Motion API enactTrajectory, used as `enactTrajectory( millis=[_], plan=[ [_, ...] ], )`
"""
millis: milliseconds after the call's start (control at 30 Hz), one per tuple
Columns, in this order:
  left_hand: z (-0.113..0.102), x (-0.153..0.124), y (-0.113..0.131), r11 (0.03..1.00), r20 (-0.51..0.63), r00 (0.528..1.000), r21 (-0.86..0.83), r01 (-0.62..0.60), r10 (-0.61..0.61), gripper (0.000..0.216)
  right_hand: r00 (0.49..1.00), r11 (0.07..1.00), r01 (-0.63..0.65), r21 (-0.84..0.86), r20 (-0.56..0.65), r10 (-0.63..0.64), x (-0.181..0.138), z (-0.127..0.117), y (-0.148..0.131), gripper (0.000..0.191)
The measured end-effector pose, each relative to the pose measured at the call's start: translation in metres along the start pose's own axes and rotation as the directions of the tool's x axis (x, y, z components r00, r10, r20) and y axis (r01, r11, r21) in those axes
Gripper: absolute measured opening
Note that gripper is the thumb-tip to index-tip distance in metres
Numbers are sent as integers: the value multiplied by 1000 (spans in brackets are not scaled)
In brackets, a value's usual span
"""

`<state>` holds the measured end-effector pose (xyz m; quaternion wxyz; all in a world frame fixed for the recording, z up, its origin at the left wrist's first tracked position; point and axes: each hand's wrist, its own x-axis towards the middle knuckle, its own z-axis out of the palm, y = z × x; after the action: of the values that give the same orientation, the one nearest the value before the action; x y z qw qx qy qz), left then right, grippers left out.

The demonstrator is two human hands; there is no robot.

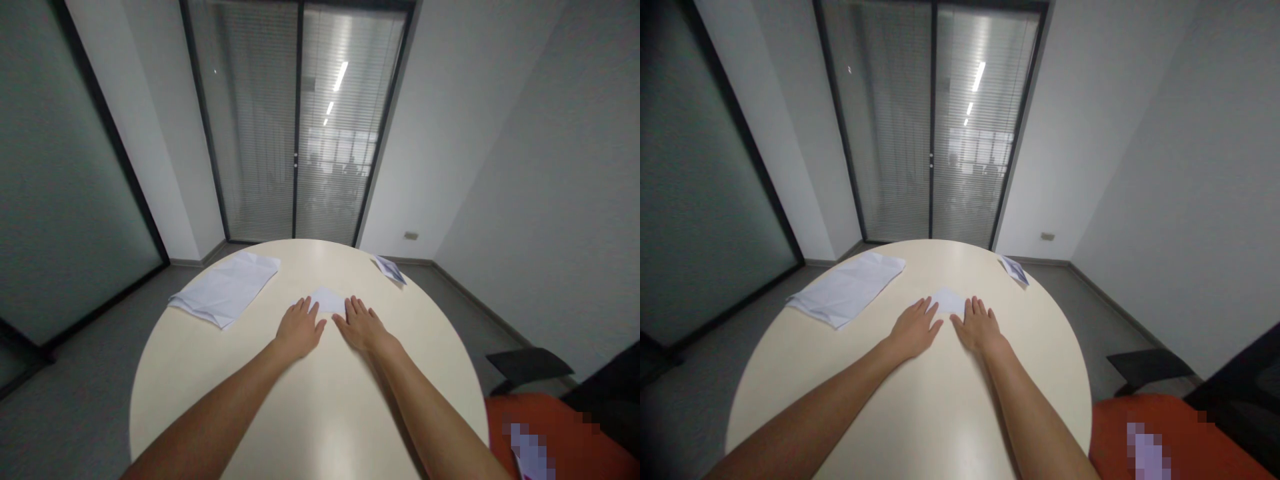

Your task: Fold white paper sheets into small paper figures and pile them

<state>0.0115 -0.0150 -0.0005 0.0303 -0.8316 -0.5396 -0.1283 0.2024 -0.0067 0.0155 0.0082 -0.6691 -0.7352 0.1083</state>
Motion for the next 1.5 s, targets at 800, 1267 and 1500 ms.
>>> enactTrajectory(
  millis=[800, 1267, 1500],
  plan=[
    [7, 2, -3, 1000, 29, 999, -2, -19, 19, 54, 986, 987, 161, 13, -36, -161, 2, -1, -10, 68],
    [10, 1, -2, 1000, 21, 1000, 9, -5, 4, 55, 960, 964, 267, 16, -93, -264, 8, 1, -17, 60],
    [7, 2, -2, 1000, 34, 999, 5, -4, 3, 56, 967, 968, 249, 6, -54, -249, 9, 3, -19, 64]
  ],
)
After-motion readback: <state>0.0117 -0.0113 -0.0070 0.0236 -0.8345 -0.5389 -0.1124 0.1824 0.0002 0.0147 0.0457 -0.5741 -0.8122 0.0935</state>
